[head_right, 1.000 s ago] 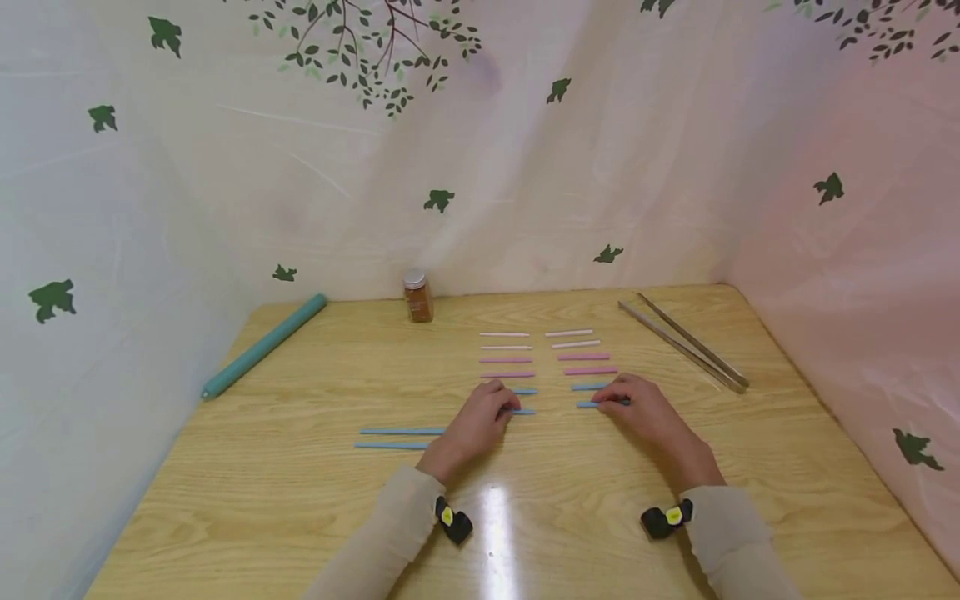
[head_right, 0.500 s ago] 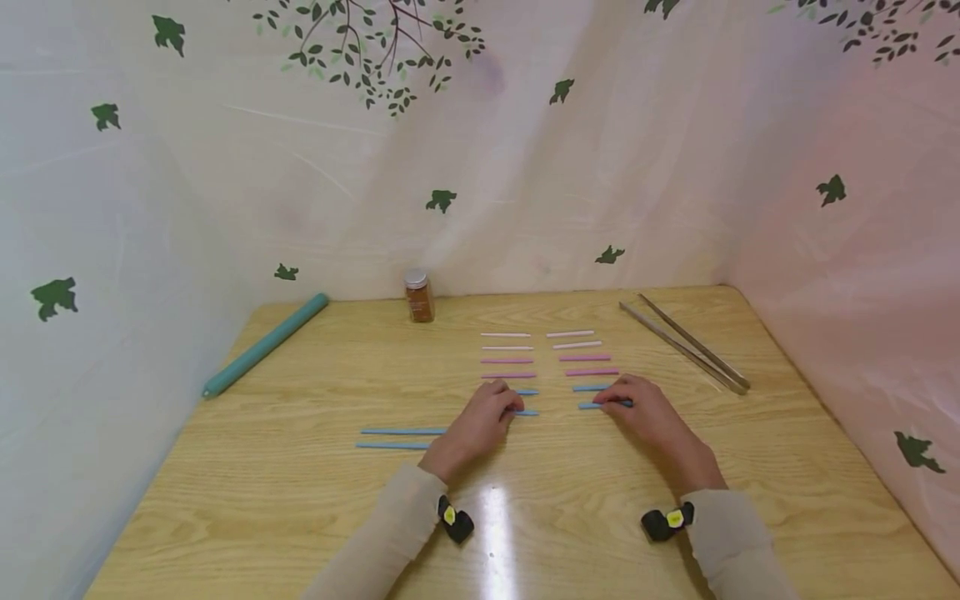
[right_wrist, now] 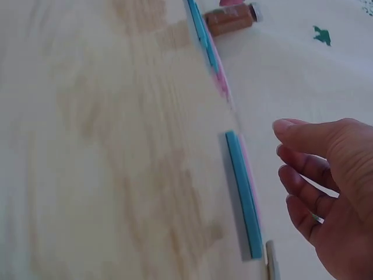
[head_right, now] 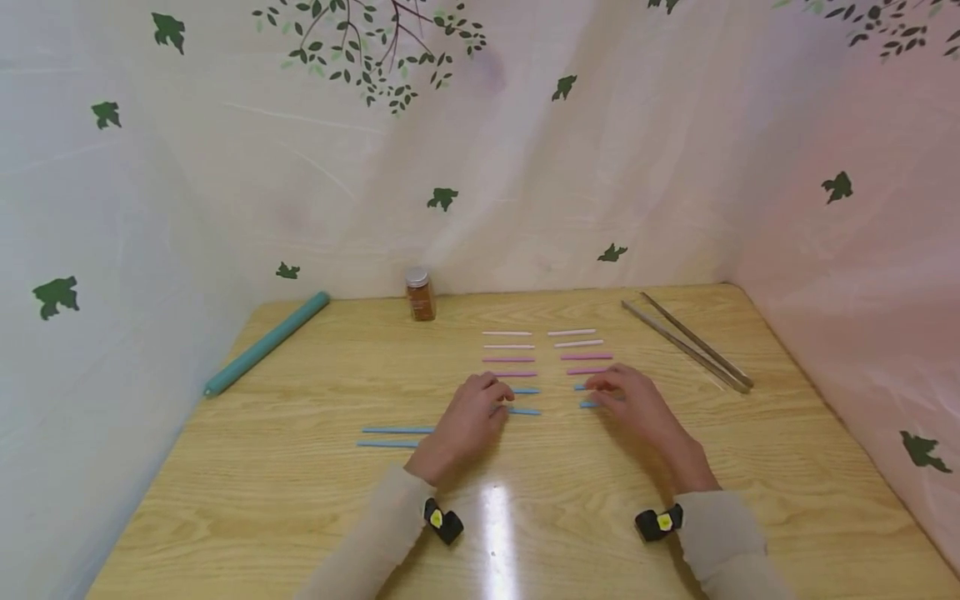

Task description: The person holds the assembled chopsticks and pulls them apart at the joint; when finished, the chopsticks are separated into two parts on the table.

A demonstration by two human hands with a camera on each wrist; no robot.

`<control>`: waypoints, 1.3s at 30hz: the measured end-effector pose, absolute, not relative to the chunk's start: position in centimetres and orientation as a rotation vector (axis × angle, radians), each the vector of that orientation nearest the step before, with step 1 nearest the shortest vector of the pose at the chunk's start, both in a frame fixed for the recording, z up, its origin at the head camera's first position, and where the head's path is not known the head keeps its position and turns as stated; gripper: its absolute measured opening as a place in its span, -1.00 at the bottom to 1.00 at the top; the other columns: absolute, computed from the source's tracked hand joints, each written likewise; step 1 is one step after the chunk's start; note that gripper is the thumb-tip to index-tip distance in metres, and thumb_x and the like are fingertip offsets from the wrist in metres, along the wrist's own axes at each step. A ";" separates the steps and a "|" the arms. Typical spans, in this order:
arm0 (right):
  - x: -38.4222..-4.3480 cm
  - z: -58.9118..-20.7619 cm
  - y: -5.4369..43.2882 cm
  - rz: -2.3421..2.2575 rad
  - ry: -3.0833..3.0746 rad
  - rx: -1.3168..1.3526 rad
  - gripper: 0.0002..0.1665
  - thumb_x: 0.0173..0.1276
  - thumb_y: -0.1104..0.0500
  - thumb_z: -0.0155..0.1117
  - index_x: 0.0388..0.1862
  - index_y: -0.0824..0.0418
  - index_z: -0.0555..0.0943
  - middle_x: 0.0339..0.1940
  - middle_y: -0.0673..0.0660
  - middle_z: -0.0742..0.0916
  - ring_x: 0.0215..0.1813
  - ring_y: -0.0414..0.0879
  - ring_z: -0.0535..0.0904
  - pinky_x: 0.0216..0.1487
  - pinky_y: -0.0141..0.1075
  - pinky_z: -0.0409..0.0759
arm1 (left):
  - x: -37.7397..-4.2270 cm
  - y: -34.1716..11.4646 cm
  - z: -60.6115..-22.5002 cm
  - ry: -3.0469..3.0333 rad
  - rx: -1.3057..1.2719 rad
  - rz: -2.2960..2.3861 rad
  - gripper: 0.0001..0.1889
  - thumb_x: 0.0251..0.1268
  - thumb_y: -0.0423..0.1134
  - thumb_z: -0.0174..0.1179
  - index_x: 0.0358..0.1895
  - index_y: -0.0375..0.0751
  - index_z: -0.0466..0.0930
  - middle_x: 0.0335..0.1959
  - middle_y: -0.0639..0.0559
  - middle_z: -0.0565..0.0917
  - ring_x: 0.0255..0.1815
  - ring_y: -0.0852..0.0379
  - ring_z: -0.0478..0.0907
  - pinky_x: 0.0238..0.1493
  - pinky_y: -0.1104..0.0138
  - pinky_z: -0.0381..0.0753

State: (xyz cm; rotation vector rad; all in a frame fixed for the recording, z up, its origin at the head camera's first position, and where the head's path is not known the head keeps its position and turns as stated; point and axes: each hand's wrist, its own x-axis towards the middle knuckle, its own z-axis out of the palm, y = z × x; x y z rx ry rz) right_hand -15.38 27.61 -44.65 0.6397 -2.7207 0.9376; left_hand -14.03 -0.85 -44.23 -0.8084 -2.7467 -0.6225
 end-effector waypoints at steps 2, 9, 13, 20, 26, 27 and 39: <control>-15.4 -44.3 26.9 0.949 -2.721 0.632 -0.82 0.22 0.34 0.34 -0.18 0.20 0.70 -0.29 0.04 0.67 -0.21 -0.13 0.55 -0.17 -0.26 0.57 | -14.1 -1.6 -44.0 -2.751 -0.801 -0.639 -0.86 0.30 -0.31 0.16 -0.14 -0.08 0.64 -0.24 0.07 0.53 -0.18 0.09 0.45 -0.06 0.25 0.44; -15.6 -43.9 23.9 1.042 -2.717 0.642 -0.78 0.24 0.28 0.34 -0.11 0.22 0.68 -0.19 0.07 0.69 -0.17 -0.06 0.54 -0.13 -0.15 0.54 | -14.6 -4.8 -44.0 -2.710 -0.750 -0.700 -0.88 0.25 -0.35 0.19 -0.18 -0.13 0.64 -0.29 0.03 0.53 -0.27 0.07 0.44 -0.19 0.26 0.46; -15.5 -43.9 22.2 1.095 -2.715 0.671 -0.76 0.26 0.25 0.33 -0.08 0.25 0.67 -0.15 0.11 0.68 -0.14 -0.01 0.54 -0.11 -0.09 0.53 | -14.7 -7.0 -44.2 -2.734 -0.709 -0.775 -0.88 0.28 -0.35 0.19 -0.17 -0.14 0.63 -0.29 0.03 0.51 -0.23 0.07 0.45 -0.14 0.26 0.47; -15.4 -44.0 19.5 1.171 -2.674 0.736 -0.68 0.25 0.25 0.34 -0.01 0.26 0.64 -0.18 0.16 0.67 -0.15 -0.05 0.56 -0.12 -0.19 0.55 | -14.4 -11.5 -44.2 -2.759 -0.592 -1.086 -0.87 0.28 -0.38 0.20 -0.14 -0.21 0.63 -0.27 0.00 0.54 -0.14 0.05 0.50 -0.06 0.19 0.52; -15.2 -44.0 17.0 1.263 -2.673 0.778 -0.68 0.26 0.25 0.34 0.00 0.29 0.62 -0.18 0.15 0.66 -0.15 -0.06 0.56 -0.11 -0.23 0.57 | -13.8 -14.8 -44.1 -2.758 -0.478 -1.212 -0.85 0.28 -0.36 0.21 -0.12 -0.19 0.63 -0.24 0.00 0.57 -0.15 0.07 0.52 -0.06 0.15 0.53; -15.2 -44.0 16.7 1.270 -2.669 0.787 -0.67 0.26 0.25 0.34 0.00 0.29 0.62 -0.18 0.15 0.66 -0.15 -0.06 0.56 -0.11 -0.24 0.57 | -13.7 -15.2 -44.1 -2.758 -0.477 -1.220 -0.85 0.28 -0.35 0.21 -0.11 -0.19 0.63 -0.23 -0.01 0.57 -0.15 0.07 0.53 -0.06 0.15 0.53; -14.3 -44.4 12.6 1.326 -2.751 0.935 -0.63 0.29 0.17 0.32 0.02 0.32 0.57 -0.14 0.18 0.65 -0.12 -0.05 0.55 -0.06 -0.24 0.57 | -11.9 -19.3 -45.0 -2.861 -0.606 -1.271 -0.78 0.26 -0.29 0.25 -0.05 -0.24 0.60 -0.13 -0.01 0.58 -0.06 0.07 0.51 0.03 0.15 0.51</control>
